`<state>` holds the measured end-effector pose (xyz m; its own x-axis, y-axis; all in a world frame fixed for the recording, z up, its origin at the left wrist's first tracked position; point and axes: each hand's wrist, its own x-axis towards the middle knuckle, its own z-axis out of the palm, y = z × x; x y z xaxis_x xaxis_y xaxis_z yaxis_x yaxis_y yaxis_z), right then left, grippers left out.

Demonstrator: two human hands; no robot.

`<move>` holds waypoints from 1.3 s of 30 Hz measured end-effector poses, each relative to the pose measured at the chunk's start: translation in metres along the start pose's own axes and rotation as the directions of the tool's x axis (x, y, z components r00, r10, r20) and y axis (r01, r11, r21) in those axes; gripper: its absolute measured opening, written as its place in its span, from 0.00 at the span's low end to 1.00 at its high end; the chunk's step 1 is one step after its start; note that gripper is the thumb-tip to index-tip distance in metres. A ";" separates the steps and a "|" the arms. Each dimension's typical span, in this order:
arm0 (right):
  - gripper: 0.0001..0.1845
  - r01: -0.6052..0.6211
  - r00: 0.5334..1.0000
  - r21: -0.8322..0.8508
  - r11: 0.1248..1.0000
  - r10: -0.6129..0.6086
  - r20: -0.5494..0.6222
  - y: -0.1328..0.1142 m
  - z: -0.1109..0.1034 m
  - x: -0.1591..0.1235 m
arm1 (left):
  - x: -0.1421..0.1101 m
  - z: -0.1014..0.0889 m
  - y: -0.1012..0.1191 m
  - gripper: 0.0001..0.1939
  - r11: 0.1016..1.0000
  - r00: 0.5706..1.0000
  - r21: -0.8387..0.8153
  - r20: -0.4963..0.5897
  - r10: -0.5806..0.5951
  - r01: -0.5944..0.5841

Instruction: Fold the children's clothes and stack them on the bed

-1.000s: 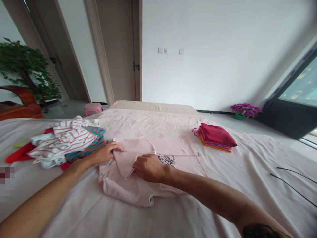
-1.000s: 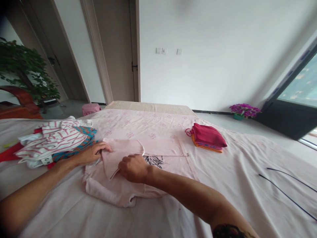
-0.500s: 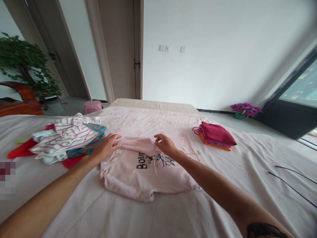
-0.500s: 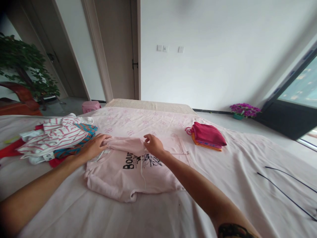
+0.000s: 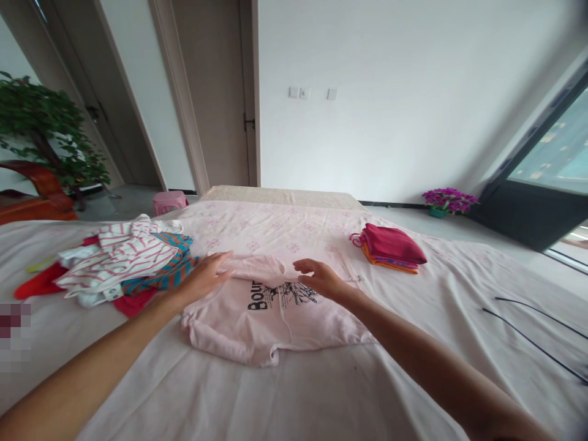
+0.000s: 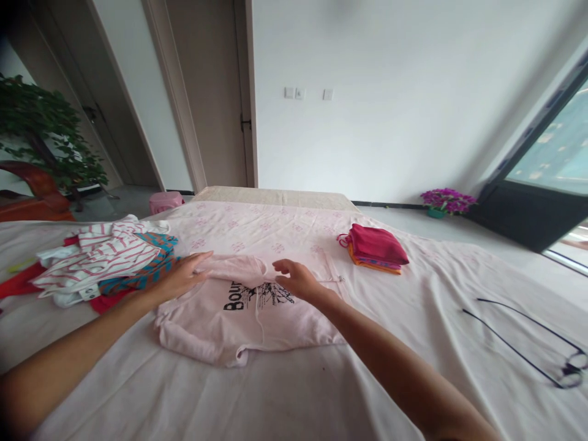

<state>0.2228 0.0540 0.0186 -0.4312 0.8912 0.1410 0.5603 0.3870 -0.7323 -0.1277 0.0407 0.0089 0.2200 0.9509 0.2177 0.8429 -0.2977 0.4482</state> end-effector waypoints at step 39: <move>0.17 0.114 0.993 -0.614 0.781 -0.065 0.101 0.009 -0.067 -0.098 | -0.086 -0.018 0.003 0.16 0.986 0.998 -0.155 0.011 -0.064 0.065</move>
<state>0.3175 -0.0141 0.0430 -0.5361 0.8355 0.1204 0.8228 0.5490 -0.1466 -0.1532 -0.0435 0.0065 0.1710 0.9688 0.1793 0.7690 -0.2450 0.5904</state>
